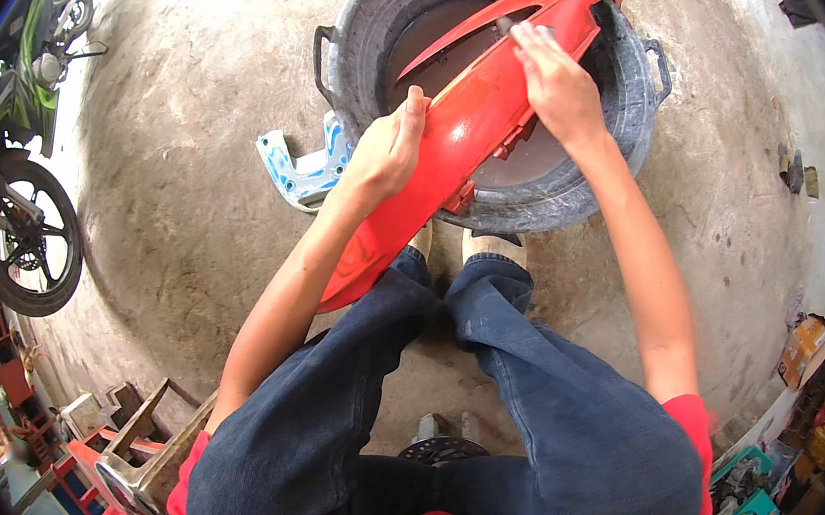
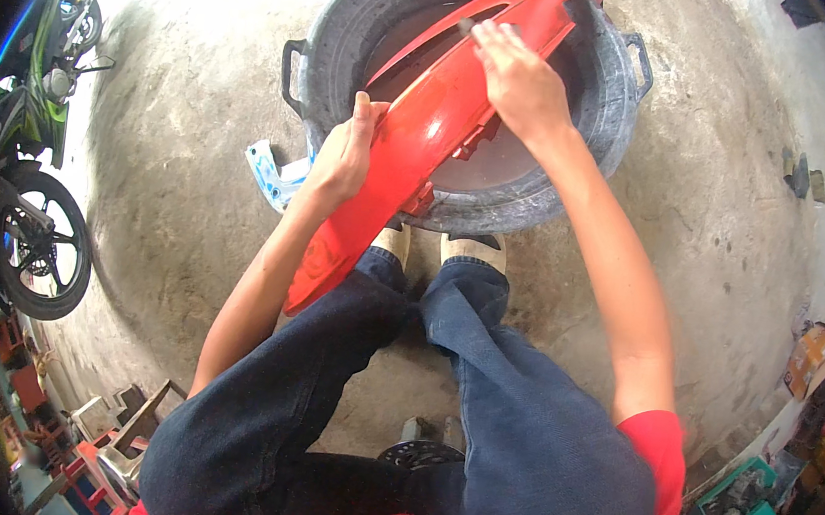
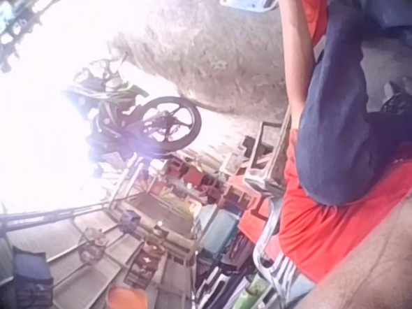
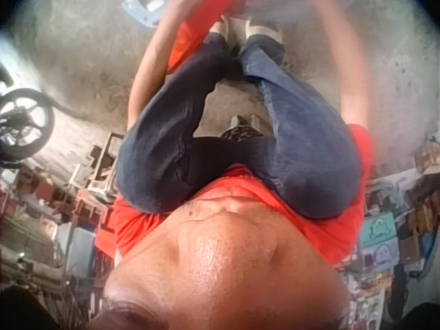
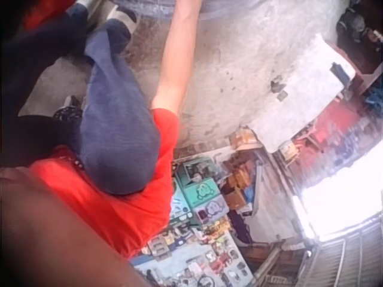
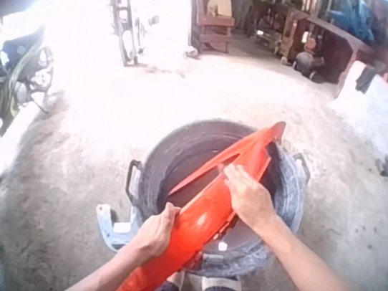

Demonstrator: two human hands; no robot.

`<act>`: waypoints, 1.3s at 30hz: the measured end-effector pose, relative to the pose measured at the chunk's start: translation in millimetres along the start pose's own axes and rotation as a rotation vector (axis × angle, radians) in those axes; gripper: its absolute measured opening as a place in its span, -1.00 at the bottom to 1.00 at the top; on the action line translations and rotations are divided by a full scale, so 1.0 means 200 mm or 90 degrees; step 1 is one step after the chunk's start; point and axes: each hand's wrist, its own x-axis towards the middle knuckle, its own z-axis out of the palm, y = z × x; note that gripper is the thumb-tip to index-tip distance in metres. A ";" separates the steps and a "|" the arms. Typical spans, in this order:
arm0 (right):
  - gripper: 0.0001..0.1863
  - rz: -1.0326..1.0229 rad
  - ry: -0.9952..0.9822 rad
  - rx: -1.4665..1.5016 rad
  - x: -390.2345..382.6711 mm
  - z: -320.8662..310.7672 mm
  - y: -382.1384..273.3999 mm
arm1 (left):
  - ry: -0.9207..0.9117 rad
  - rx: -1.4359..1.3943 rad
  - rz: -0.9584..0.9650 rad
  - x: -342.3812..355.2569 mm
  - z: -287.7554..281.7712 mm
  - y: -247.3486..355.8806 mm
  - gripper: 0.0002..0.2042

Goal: The person sands a red motorcycle fairing piece by hand over a bucket of water, repeatedly dipping a small piece of sandpaper into the water and scrubbing the surface of the plastic part.

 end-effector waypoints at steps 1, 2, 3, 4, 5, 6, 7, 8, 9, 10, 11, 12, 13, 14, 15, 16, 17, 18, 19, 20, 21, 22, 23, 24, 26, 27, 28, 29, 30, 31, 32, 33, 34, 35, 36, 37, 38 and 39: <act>-0.55 -0.001 -0.002 0.002 -0.01 0.00 -0.04 | -0.005 -0.001 -0.014 0.00 -0.01 -0.01 -0.19; -0.56 0.007 -0.012 0.019 -0.04 0.01 -0.10 | -0.004 -0.001 -0.016 -0.01 -0.01 -0.01 -0.19; -0.57 0.015 -0.022 0.037 -0.07 0.00 -0.20 | 0.003 -0.005 -0.006 -0.01 -0.01 -0.03 -0.19; -0.57 -0.140 -0.015 -0.034 -0.15 0.02 -0.25 | 0.008 -0.014 0.009 -0.01 0.00 -0.03 -0.19; -0.55 -0.127 -0.037 0.086 -0.23 0.02 -0.38 | 0.008 -0.008 0.005 -0.01 0.01 -0.04 -0.19; -0.53 -0.193 -0.076 0.066 -0.29 -0.02 -0.51 | 0.031 -0.005 0.008 -0.02 -0.01 -0.06 -0.20; -0.54 -0.201 -0.084 0.109 -0.32 -0.03 -0.52 | 0.046 -0.011 0.019 -0.02 0.01 -0.06 -0.21; -0.54 -0.209 -0.093 0.153 -0.36 -0.03 -0.50 | 0.043 -0.014 0.021 -0.01 0.02 -0.05 -0.21; -0.54 -0.192 -0.089 0.136 -0.30 -0.06 -0.47 | 0.026 -0.005 0.010 -0.02 -0.01 -0.02 -0.20; -0.55 -0.173 -0.089 0.113 -0.24 -0.09 -0.38 | 0.006 -0.002 0.001 -0.02 -0.01 0.00 -0.20; -0.54 -0.114 -0.080 0.067 -0.21 -0.09 -0.28 | 0.007 -0.001 0.004 -0.02 -0.01 0.01 -0.20; -0.61 -0.029 -0.031 0.113 -0.17 -0.08 -0.16 | -0.001 0.000 0.000 -0.01 0.00 0.03 -0.19; -0.63 0.060 -0.011 0.122 -0.14 -0.07 -0.10 | -0.009 0.004 -0.006 -0.01 0.00 0.03 -0.19; -0.65 0.150 0.011 0.130 -0.14 -0.06 -0.05 | -0.009 0.002 -0.004 0.00 0.01 0.04 -0.19; -0.66 0.110 0.020 0.065 -0.15 -0.04 -0.11 | 0.015 0.002 0.007 -0.01 0.00 0.00 -0.19; -0.68 0.010 -0.005 0.114 -0.17 -0.06 -0.18 | 0.036 0.000 0.020 -0.01 0.00 -0.03 -0.19; -0.69 -0.066 -0.039 0.105 -0.23 -0.06 -0.31 | 0.034 -0.001 0.016 -0.02 0.01 -0.05 -0.19; -0.69 -0.143 -0.071 0.093 -0.29 -0.09 -0.43 | 0.042 0.001 0.024 -0.02 0.02 -0.07 -0.20; -0.67 -0.177 -0.117 0.154 -0.36 -0.10 -0.53 | 0.054 0.012 0.030 -0.02 0.00 -0.07 -0.20; -0.65 -0.210 -0.164 0.208 -0.41 -0.12 -0.58 | 0.053 0.013 0.033 -0.02 -0.01 -0.06 -0.20; -0.64 -0.214 -0.168 0.211 -0.40 -0.14 -0.57 | 0.035 0.008 0.023 -0.01 0.00 -0.05 -0.21; -0.64 -0.214 -0.167 0.211 -0.37 -0.15 -0.51 | 0.017 0.004 0.010 -0.01 0.00 -0.04 -0.21; -0.64 -0.206 -0.134 0.142 -0.31 -0.15 -0.41 | 0.017 0.005 0.011 -0.01 -0.01 -0.03 -0.21; -0.63 -0.197 -0.102 0.069 -0.25 -0.15 -0.29 | 0.007 0.000 0.016 -0.01 0.00 -0.02 -0.22; -0.62 -0.051 -0.020 0.012 -0.21 -0.10 -0.05 | -0.001 -0.008 0.025 0.00 0.01 0.01 -0.22; -0.57 0.042 -0.002 0.041 -0.19 -0.09 -0.06 | 0.002 -0.006 0.028 -0.01 0.00 0.01 -0.23; -0.57 0.042 -0.003 0.042 -0.20 -0.08 -0.10 | 0.005 -0.005 0.032 -0.01 0.00 0.00 -0.23; -0.56 -0.045 -0.023 0.011 -0.24 -0.07 -0.16 | 0.005 -0.006 0.031 -0.01 0.00 0.00 -0.23; -0.55 -0.131 -0.043 -0.020 -0.27 -0.07 -0.25 | -0.003 -0.003 0.019 -0.01 -0.01 -0.01 -0.23; -0.56 -0.178 -0.083 0.070 -0.30 -0.09 -0.37 | -0.007 0.003 0.006 -0.02 -0.03 -0.02 -0.23; -0.56 -0.177 -0.084 0.070 -0.35 -0.10 -0.40 | -0.008 0.004 0.005 -0.02 -0.02 -0.02 -0.23; -0.55 -0.215 -0.115 0.129 -0.37 -0.11 -0.44 | 0.013 0.001 0.016 -0.02 -0.01 -0.02 -0.24; -0.54 -0.254 -0.146 0.188 -0.38 -0.11 -0.45 | 0.034 -0.001 0.027 -0.02 0.00 -0.01 -0.24; -0.55 -0.247 -0.131 0.151 -0.34 -0.11 -0.40 | 0.034 0.000 0.027 -0.02 -0.01 -0.01 -0.24; -0.55 -0.241 -0.116 0.112 -0.26 -0.12 -0.31 | 0.019 0.000 0.017 -0.02 -0.01 -0.01 -0.23; -0.59 -0.177 -0.078 0.055 -0.22 -0.10 -0.20 | 0.003 -0.002 0.008 -0.01 -0.01 0.00 -0.23; -0.62 -0.106 -0.037 0.098 -0.17 -0.07 -0.08 | 0.004 -0.002 0.009 -0.01 0.00 0.00 -0.23; -0.62 0.026 -0.025 0.097 -0.14 -0.06 -0.03 | 0.014 -0.004 0.019 -0.01 0.01 0.00 -0.23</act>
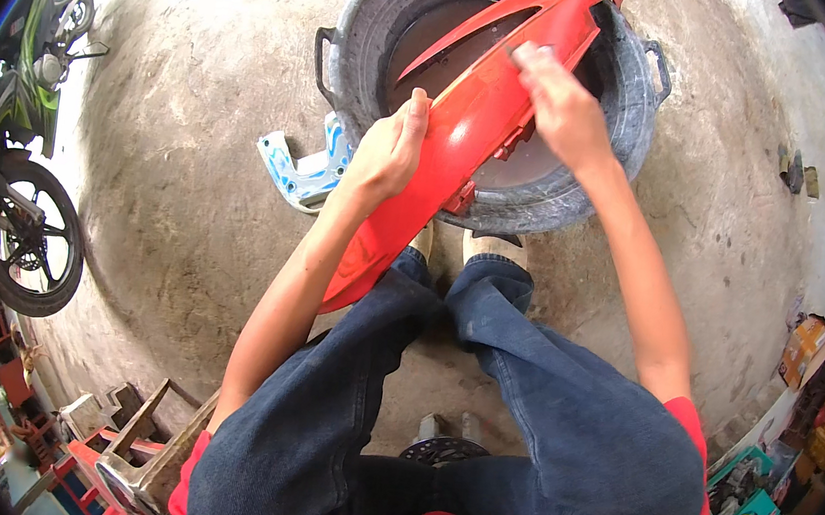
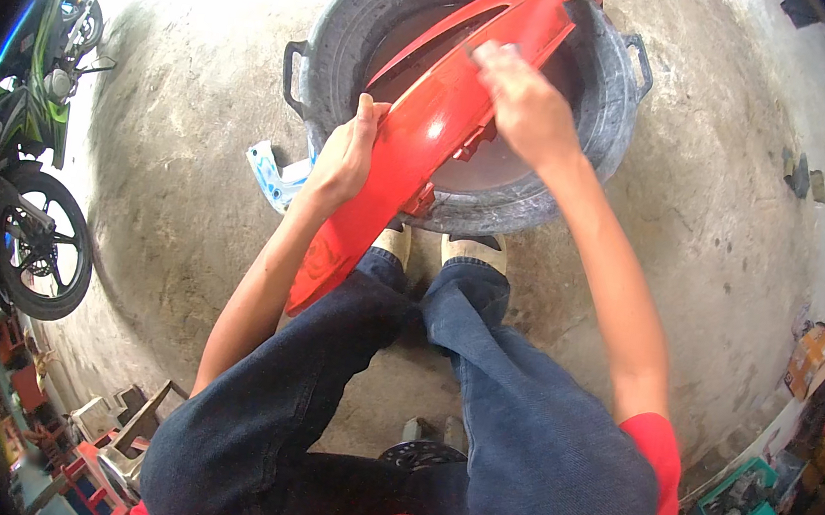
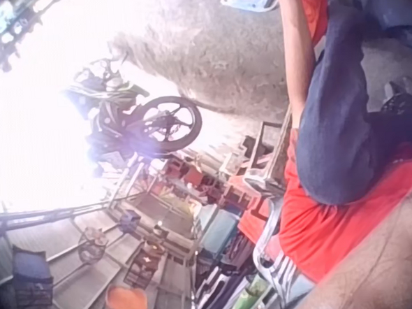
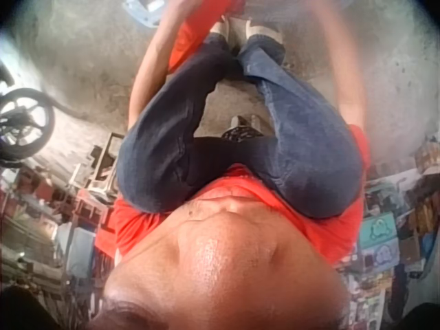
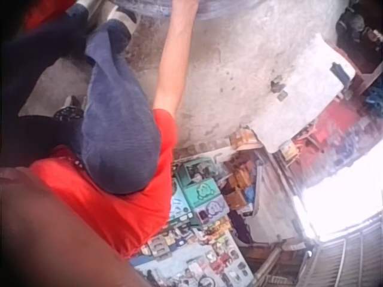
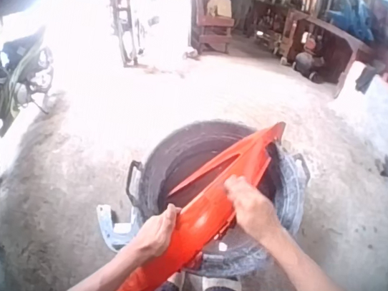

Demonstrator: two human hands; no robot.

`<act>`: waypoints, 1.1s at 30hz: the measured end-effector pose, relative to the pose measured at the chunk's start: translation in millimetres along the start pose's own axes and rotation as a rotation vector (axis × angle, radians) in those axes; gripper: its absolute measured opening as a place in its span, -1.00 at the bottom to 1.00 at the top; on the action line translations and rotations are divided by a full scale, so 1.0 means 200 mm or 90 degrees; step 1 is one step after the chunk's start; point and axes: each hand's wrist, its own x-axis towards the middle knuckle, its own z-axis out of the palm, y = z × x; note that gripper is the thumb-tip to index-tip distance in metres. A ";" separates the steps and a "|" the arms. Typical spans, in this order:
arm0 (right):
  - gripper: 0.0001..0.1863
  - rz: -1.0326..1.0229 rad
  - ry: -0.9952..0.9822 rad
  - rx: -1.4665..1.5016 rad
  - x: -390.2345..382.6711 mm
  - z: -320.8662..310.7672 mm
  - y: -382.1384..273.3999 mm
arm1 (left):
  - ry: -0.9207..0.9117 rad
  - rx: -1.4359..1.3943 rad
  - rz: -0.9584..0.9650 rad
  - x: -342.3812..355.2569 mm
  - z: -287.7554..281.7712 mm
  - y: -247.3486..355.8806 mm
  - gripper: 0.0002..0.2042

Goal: The person sands a red motorcycle fairing piece by hand over a bucket of water, repeatedly dipping a small piece of sandpaper into the water and scrubbing the surface of the plastic part.

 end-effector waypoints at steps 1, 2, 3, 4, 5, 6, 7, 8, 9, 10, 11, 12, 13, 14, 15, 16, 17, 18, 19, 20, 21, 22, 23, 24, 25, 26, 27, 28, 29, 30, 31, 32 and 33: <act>-0.61 0.083 0.035 -0.022 0.02 0.01 0.03 | 0.009 -0.002 0.010 0.00 0.01 0.00 -0.24; -0.61 0.050 0.044 -0.056 0.00 0.03 0.04 | 0.009 -0.006 0.012 0.01 0.02 0.01 -0.24; -0.60 0.019 0.052 -0.083 -0.01 0.06 -0.01 | 0.001 -0.003 0.005 0.00 0.01 0.01 -0.24; -0.60 -0.076 0.029 -0.104 -0.05 0.09 -0.11 | -0.006 0.001 -0.002 -0.01 -0.01 0.00 -0.24; -0.60 -0.171 0.006 -0.123 -0.10 0.10 -0.23 | -0.004 0.004 -0.006 -0.01 -0.02 -0.01 -0.24; -0.59 -0.215 -0.052 -0.047 -0.17 0.11 -0.33 | 0.013 0.002 0.007 -0.01 -0.01 -0.03 -0.24; -0.58 -0.258 -0.107 0.030 -0.20 0.10 -0.42 | 0.031 0.002 0.020 -0.02 -0.01 -0.03 -0.25; -0.56 -0.314 -0.156 0.122 -0.20 0.09 -0.44 | 0.031 0.004 0.019 -0.02 -0.02 -0.04 -0.25; -0.56 -0.310 -0.159 0.114 -0.18 0.05 -0.39 | 0.012 0.002 0.005 -0.01 0.00 -0.03 -0.24; -0.57 -0.309 -0.127 0.070 -0.11 0.03 -0.33 | 0.000 0.011 -0.013 -0.01 -0.02 -0.01 -0.23; -0.57 -0.306 -0.097 0.023 -0.05 0.03 -0.23 | 0.001 0.011 -0.011 -0.01 -0.03 0.00 -0.23; -0.58 -0.246 -0.054 -0.046 -0.01 0.03 -0.10 | -0.031 0.016 -0.029 0.00 -0.03 0.03 -0.17; -0.60 -0.144 0.010 -0.053 0.04 0.03 0.01 | -0.063 0.021 -0.049 0.00 -0.02 0.04 -0.09; -0.61 0.036 0.044 0.046 0.07 0.04 0.08 | -0.062 0.021 -0.048 0.01 -0.02 0.04 -0.09; -0.62 0.146 0.107 0.013 0.11 0.07 0.05 | -0.055 0.019 -0.043 0.00 -0.02 0.03 -0.09; -0.61 0.117 0.075 0.036 0.10 0.08 0.02 | -0.050 0.017 -0.038 0.00 -0.02 0.02 -0.08; -0.61 0.087 0.044 0.057 0.05 0.09 -0.04 | -0.050 0.018 -0.039 0.00 -0.02 0.01 -0.08; -0.59 -0.111 0.027 -0.057 0.01 0.11 -0.12 | -0.036 0.015 -0.026 -0.01 -0.02 0.01 -0.14; -0.55 -0.174 -0.040 -0.031 -0.05 0.13 -0.25 | -0.020 0.014 -0.016 -0.02 -0.03 0.00 -0.19; -0.52 -0.252 -0.078 0.044 -0.11 0.12 -0.36 | -0.019 0.014 -0.019 -0.02 -0.02 -0.03 -0.19; -0.52 -0.300 -0.160 0.075 -0.16 0.11 -0.39 | 0.013 0.016 0.011 -0.02 -0.01 -0.02 -0.19; -0.52 -0.331 -0.159 0.073 -0.14 0.09 -0.35 | 0.045 0.018 0.040 -0.02 -0.01 -0.03 -0.19; -0.53 -0.361 -0.157 0.072 -0.09 0.07 -0.28 | 0.047 0.019 0.041 -0.02 -0.02 -0.03 -0.19; -0.53 -0.316 -0.109 0.007 -0.04 0.06 -0.17 | -0.008 0.023 0.000 -0.01 -0.02 0.01 -0.14; -0.54 -0.273 -0.059 -0.055 0.03 0.06 -0.06 | -0.061 0.029 -0.041 0.00 -0.03 0.03 -0.08; -0.55 -0.102 -0.019 0.000 0.08 0.05 0.06 | -0.063 0.025 -0.037 0.01 -0.02 0.04 -0.08; -0.56 0.067 0.023 0.062 0.14 0.03 0.08 | -0.066 0.027 -0.046 0.00 -0.02 0.03 -0.08; -0.56 0.066 0.023 0.062 0.14 0.04 0.07 | -0.070 0.029 -0.055 0.00 -0.03 0.03 -0.08; -0.56 0.079 0.031 0.040 0.12 0.06 0.04 | -0.070 0.028 -0.054 0.01 -0.03 0.04 -0.08; -0.57 0.094 0.038 0.023 0.10 0.08 -0.03 | -0.080 0.023 -0.060 0.01 -0.04 0.03 -0.08; -0.57 -0.150 0.023 -0.101 0.03 0.10 -0.10 | -0.091 0.016 -0.065 0.00 -0.04 0.02 -0.08; -0.56 -0.159 -0.009 -0.015 -0.04 0.11 -0.30 | -0.088 0.018 -0.072 -0.01 -0.05 -0.01 -0.08; -0.55 -0.242 -0.046 0.024 -0.13 0.13 -0.40 | -0.029 0.016 -0.030 -0.02 -0.03 -0.03 -0.14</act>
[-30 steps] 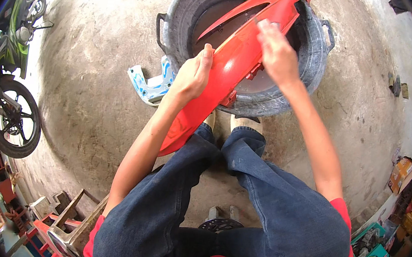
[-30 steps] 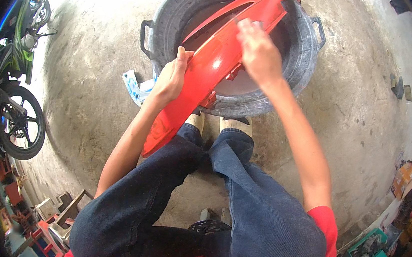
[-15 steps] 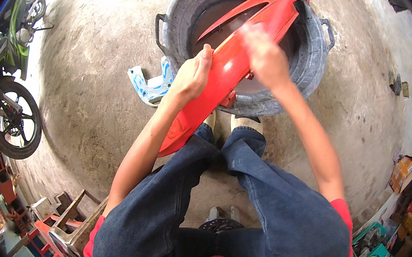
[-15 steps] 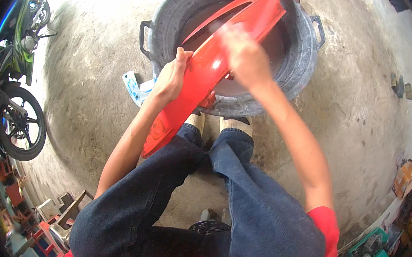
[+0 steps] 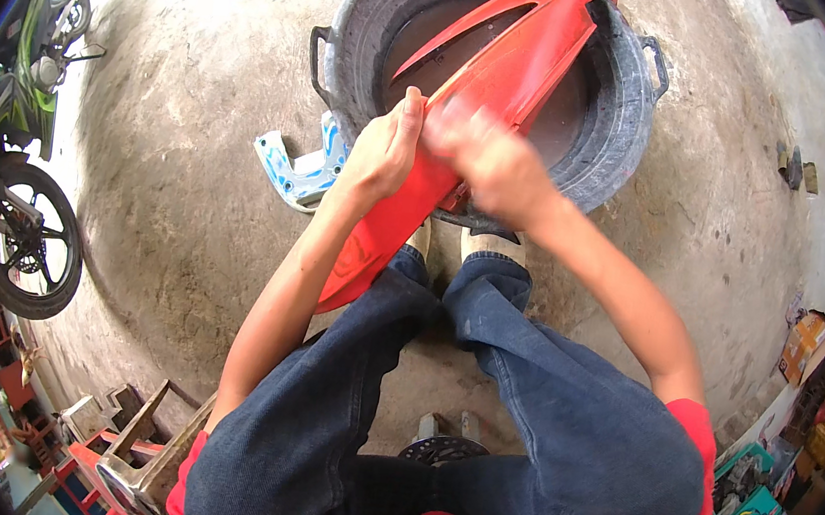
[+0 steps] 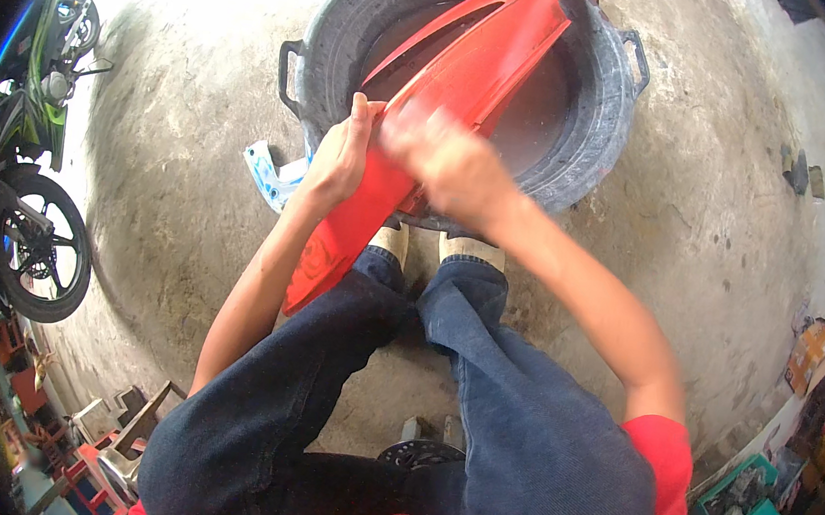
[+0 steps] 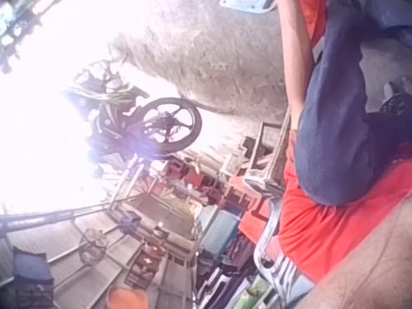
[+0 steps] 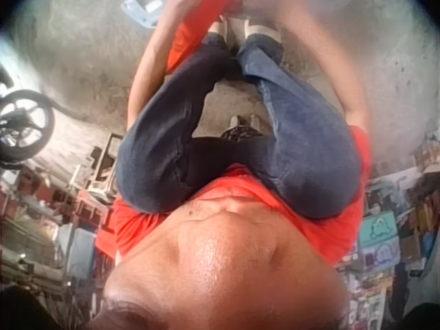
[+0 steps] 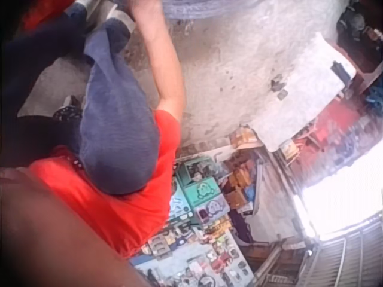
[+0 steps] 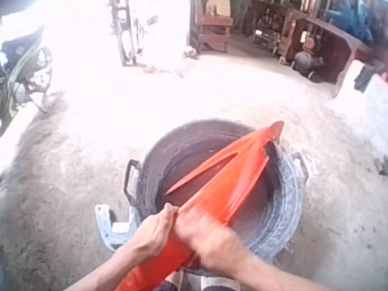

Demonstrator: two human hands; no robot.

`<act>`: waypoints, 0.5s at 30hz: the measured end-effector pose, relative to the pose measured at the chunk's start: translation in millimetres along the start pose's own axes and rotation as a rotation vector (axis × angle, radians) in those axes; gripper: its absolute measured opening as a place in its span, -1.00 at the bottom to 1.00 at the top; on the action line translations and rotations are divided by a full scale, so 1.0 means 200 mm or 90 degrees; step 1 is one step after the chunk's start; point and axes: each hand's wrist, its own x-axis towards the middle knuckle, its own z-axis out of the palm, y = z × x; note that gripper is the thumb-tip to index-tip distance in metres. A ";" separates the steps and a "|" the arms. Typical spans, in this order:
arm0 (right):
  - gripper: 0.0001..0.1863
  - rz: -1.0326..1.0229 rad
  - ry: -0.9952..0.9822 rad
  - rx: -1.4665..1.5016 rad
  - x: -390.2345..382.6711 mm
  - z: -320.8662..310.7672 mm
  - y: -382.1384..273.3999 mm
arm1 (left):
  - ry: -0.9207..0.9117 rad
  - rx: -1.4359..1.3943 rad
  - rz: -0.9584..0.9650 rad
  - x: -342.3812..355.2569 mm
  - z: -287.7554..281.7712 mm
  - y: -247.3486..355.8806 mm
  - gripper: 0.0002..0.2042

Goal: The person sands a red motorcycle fairing piece by hand over a bucket of water, repeatedly dipping a small piece of sandpaper into the water and scrubbing the surface of the plastic part.

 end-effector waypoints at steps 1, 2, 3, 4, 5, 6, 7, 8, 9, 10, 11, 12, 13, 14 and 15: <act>-0.54 -0.041 -0.039 0.047 -0.05 -0.01 -0.05 | 0.058 -0.005 0.046 0.00 0.01 0.00 -0.20; -0.54 -0.082 -0.077 0.096 -0.08 -0.02 -0.06 | 0.058 -0.005 0.047 0.00 0.01 0.00 -0.20; -0.56 -0.051 -0.066 0.036 -0.07 -0.06 0.00 | 0.035 -0.004 0.033 0.01 0.01 0.02 -0.21; -0.58 -0.021 -0.053 -0.021 -0.05 -0.11 0.10 | 0.014 0.000 0.017 0.01 0.01 0.04 -0.21; -0.62 0.069 -0.009 -0.082 -0.04 -0.13 0.20 | 0.015 0.000 0.019 0.01 0.00 0.05 -0.21; -0.64 0.169 0.061 -0.034 -0.04 -0.14 0.33 | -0.011 0.001 0.001 0.02 0.00 0.06 -0.15; -0.64 0.277 0.105 -0.025 -0.06 -0.13 0.39 | -0.039 0.003 -0.019 0.03 0.01 0.07 -0.09; -0.64 0.384 0.149 -0.018 -0.08 -0.12 0.44 | -0.040 0.000 -0.016 0.04 0.02 0.08 -0.09; -0.62 0.395 0.131 -0.032 -0.08 -0.09 0.37 | -0.012 -0.003 0.007 0.03 0.01 0.07 -0.16; -0.62 0.318 0.084 -0.001 -0.06 -0.10 0.25 | 0.016 -0.006 0.028 0.01 0.00 0.05 -0.23; -0.62 0.201 0.031 -0.023 -0.07 -0.10 0.12 | 0.013 -0.009 0.026 0.00 0.01 0.03 -0.23; -0.61 0.083 -0.020 -0.043 -0.08 -0.10 0.01 | 0.029 -0.011 0.024 0.00 0.01 0.01 -0.23; -0.60 0.035 -0.059 0.019 -0.10 -0.11 -0.07 | 0.046 -0.008 0.026 0.01 0.01 0.00 -0.23; -0.59 -0.013 -0.097 0.082 -0.11 -0.11 -0.11 | 0.045 -0.005 0.025 0.01 0.02 -0.01 -0.23; -0.59 -0.049 -0.100 0.081 -0.12 -0.11 -0.04 | 0.046 -0.006 0.026 0.01 0.03 -0.02 -0.24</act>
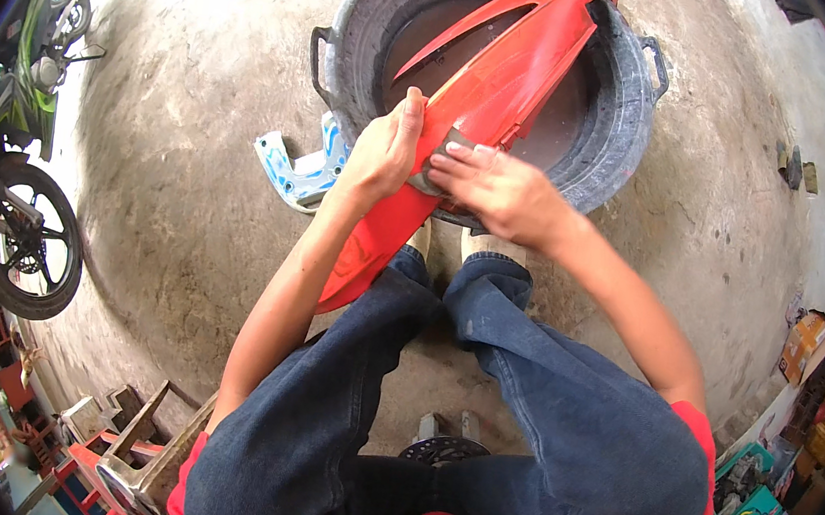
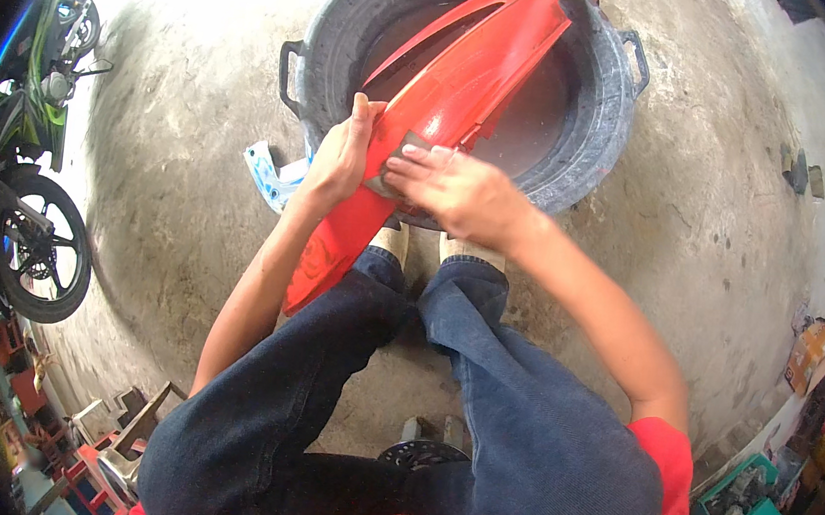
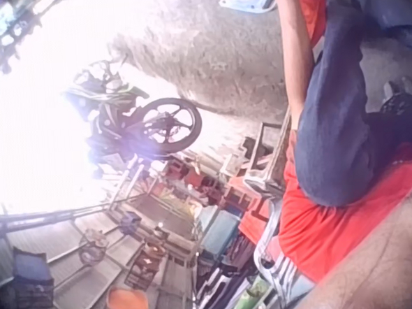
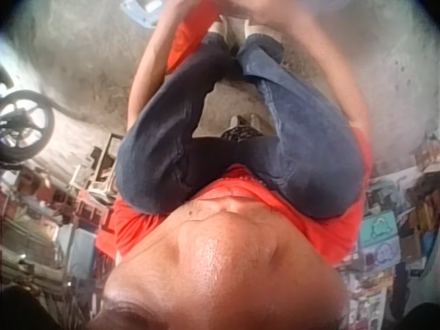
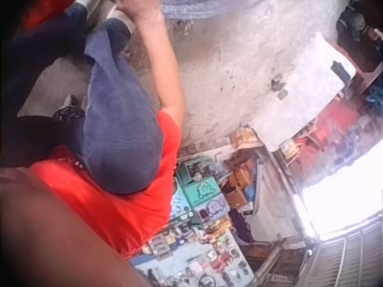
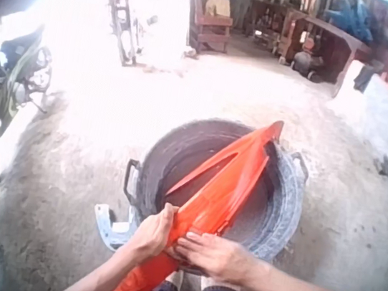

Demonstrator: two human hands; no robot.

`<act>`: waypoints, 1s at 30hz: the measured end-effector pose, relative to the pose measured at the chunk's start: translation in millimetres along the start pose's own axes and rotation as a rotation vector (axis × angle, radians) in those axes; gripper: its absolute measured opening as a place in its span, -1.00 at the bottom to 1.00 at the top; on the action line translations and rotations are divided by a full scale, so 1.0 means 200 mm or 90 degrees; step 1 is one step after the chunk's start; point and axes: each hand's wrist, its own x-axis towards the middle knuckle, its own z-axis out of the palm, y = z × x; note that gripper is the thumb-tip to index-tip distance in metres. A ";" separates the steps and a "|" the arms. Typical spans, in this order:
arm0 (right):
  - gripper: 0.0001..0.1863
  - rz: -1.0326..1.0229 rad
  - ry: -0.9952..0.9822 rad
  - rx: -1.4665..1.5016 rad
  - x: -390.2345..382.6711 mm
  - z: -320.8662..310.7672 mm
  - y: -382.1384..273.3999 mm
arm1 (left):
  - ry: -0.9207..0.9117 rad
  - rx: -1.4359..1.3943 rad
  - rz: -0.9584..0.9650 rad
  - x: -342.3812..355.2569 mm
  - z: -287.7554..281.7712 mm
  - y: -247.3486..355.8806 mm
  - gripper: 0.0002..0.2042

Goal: The person sands a red motorcycle fairing piece by hand over a bucket of water, repeatedly dipping a small piece of sandpaper into the water and scrubbing the surface of the plastic part.

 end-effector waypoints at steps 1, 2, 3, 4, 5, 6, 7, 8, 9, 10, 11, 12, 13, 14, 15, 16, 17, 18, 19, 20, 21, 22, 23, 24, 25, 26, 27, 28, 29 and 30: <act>-0.60 -0.026 0.027 -0.057 0.00 -0.04 0.10 | 0.000 -0.003 0.001 0.01 0.01 0.00 -0.24; -0.60 0.040 0.063 -0.102 0.00 -0.08 0.21 | 0.000 -0.004 0.004 0.01 0.01 0.01 -0.24; -0.60 0.107 0.097 -0.150 0.00 -0.12 0.32 | -0.016 -0.009 0.001 0.02 0.01 0.04 -0.24; -0.59 0.259 0.171 -0.092 0.00 -0.11 0.42 | -0.029 -0.007 -0.007 0.01 0.00 0.05 -0.24; -0.58 0.412 0.241 -0.038 -0.02 -0.10 0.49 | -0.029 -0.012 -0.004 0.02 0.00 0.07 -0.24; -0.57 0.443 0.265 -0.069 -0.02 -0.08 0.50 | -0.027 -0.018 0.011 0.02 0.00 0.07 -0.25; -0.57 0.443 0.264 -0.063 0.02 -0.05 0.43 | -0.024 -0.022 0.021 0.01 0.00 0.06 -0.25; -0.57 0.332 0.212 -0.110 0.03 0.00 0.31 | -0.024 -0.019 0.016 0.00 -0.02 0.04 -0.25; -0.58 0.222 0.158 -0.161 0.03 0.02 0.19 | -0.041 -0.018 -0.001 0.01 -0.02 0.03 -0.25; -0.58 0.121 0.098 -0.104 0.02 0.04 0.07 | -0.056 -0.015 -0.019 0.01 -0.02 0.01 -0.25; -0.59 0.018 0.043 -0.046 0.03 0.05 -0.02 | -0.054 -0.011 -0.021 0.00 -0.03 0.00 -0.25; -0.59 -0.039 -0.001 0.005 0.02 0.03 -0.03 | -0.025 -0.016 0.001 0.00 -0.01 0.00 -0.25; -0.59 -0.039 0.000 0.002 0.03 0.01 0.02 | 0.005 -0.017 0.022 0.00 -0.01 0.01 -0.25; -0.60 0.003 0.045 -0.069 0.04 -0.01 0.15 | 0.005 -0.017 0.025 0.00 -0.01 0.02 -0.25; -0.61 0.047 0.085 -0.146 0.04 -0.05 0.28 | -0.026 -0.017 0.007 0.01 0.00 0.04 -0.25; -0.61 0.184 0.146 -0.124 0.04 -0.08 0.44 | -0.054 -0.015 -0.012 0.02 0.00 0.07 -0.25; -0.61 0.319 0.209 -0.097 0.03 -0.09 0.53 | -0.053 -0.015 -0.009 0.03 0.00 0.07 -0.25; -0.61 0.319 0.209 -0.096 0.05 -0.08 0.53 | -0.047 -0.009 -0.004 0.02 0.00 0.07 -0.24; -0.61 0.342 0.223 -0.137 0.07 -0.06 0.51 | -0.042 -0.004 0.002 0.02 0.00 0.06 -0.24; -0.60 0.365 0.236 -0.179 0.09 -0.04 0.50 | -0.043 -0.004 0.002 0.03 0.01 0.06 -0.24; -0.59 0.235 0.191 -0.152 0.12 -0.02 0.40 | -0.034 -0.009 0.002 0.01 -0.01 0.04 -0.23; -0.58 0.120 0.129 -0.160 0.15 0.02 0.27 | -0.025 -0.015 0.004 0.00 -0.02 0.02 -0.23; -0.57 0.052 0.090 -0.110 0.15 0.08 0.14 | -0.023 -0.011 -0.001 -0.01 -0.02 -0.01 -0.23; -0.58 0.005 0.067 -0.050 0.13 0.08 0.06 | -0.019 -0.015 -0.006 0.00 -0.02 -0.01 -0.17; -0.58 -0.043 0.044 0.011 0.13 0.07 0.02 | -0.015 -0.017 -0.012 0.00 -0.01 -0.02 -0.11; -0.60 -0.066 0.036 -0.040 0.12 0.06 0.11 | -0.013 -0.016 -0.013 -0.01 -0.02 -0.03 -0.11; -0.62 -0.015 0.063 -0.090 0.12 0.01 0.19 | -0.042 0.002 -0.029 0.00 -0.02 0.02 -0.11; -0.61 0.056 0.092 -0.116 0.10 -0.04 0.33 | -0.072 0.016 -0.040 0.02 0.00 0.06 -0.10; -0.59 0.124 0.124 -0.136 0.09 -0.08 0.45 | -0.071 0.016 -0.038 0.02 0.01 0.07 -0.10; -0.60 0.226 0.181 -0.142 0.09 -0.09 0.49 | -0.050 0.001 0.000 0.02 0.01 0.07 -0.18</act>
